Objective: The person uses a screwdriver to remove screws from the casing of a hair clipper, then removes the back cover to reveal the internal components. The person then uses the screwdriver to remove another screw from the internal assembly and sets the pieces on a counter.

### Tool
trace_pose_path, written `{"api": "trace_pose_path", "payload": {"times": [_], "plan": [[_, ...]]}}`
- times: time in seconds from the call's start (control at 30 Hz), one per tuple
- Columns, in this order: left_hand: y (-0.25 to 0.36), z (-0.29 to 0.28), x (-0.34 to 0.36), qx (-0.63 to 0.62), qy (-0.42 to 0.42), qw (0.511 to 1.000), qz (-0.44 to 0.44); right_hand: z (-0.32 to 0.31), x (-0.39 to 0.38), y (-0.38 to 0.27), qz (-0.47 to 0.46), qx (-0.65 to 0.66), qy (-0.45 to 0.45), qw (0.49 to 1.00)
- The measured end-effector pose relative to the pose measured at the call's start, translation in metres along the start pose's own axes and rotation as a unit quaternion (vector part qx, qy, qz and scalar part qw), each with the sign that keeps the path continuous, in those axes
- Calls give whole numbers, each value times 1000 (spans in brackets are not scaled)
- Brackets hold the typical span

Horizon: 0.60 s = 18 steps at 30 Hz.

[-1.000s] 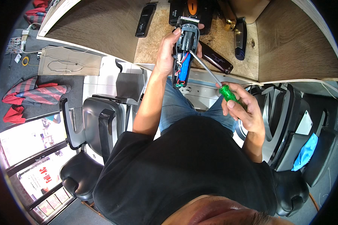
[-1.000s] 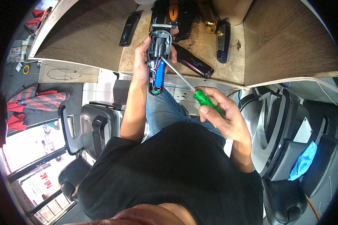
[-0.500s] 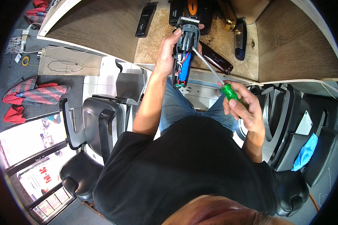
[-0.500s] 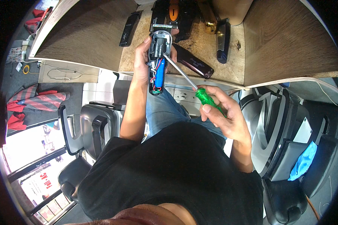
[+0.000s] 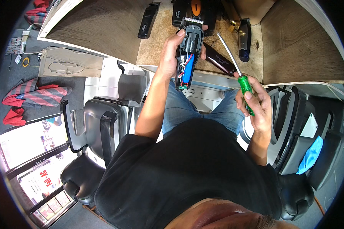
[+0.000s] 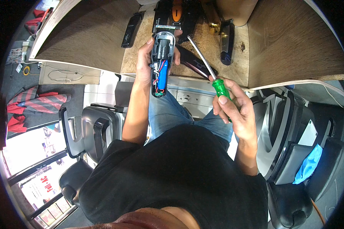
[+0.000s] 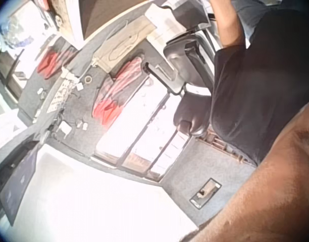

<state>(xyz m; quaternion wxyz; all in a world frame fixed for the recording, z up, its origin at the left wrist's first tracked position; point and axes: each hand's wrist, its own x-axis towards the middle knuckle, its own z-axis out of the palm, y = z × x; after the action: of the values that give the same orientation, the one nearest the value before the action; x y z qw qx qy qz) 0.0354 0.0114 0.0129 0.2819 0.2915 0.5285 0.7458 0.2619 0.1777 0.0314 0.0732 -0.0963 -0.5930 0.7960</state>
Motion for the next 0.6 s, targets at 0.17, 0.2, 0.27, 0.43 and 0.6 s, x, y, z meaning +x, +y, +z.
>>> {"api": "trace_pose_path", "payload": {"times": [0.17, 0.2, 0.27, 0.43, 0.6], "plan": [[1, 1, 0, -3, -2, 1000, 4, 1, 0, 0, 5, -1, -2, 1000], [1, 0, 1, 1, -3, 1000, 4, 1, 0, 0, 7, -2, -2, 1000], [1, 0, 1, 6, -4, 1000, 4, 1, 0, 1, 5, -3, -2, 1000], [0, 1, 1, 12, -1, 1000, 4, 1, -1, 1, 7, -2, 2, 1000], [0, 0, 0, 18, -2, 1000, 7, 2, -1, 1, 14, -3, -2, 1000]]}}
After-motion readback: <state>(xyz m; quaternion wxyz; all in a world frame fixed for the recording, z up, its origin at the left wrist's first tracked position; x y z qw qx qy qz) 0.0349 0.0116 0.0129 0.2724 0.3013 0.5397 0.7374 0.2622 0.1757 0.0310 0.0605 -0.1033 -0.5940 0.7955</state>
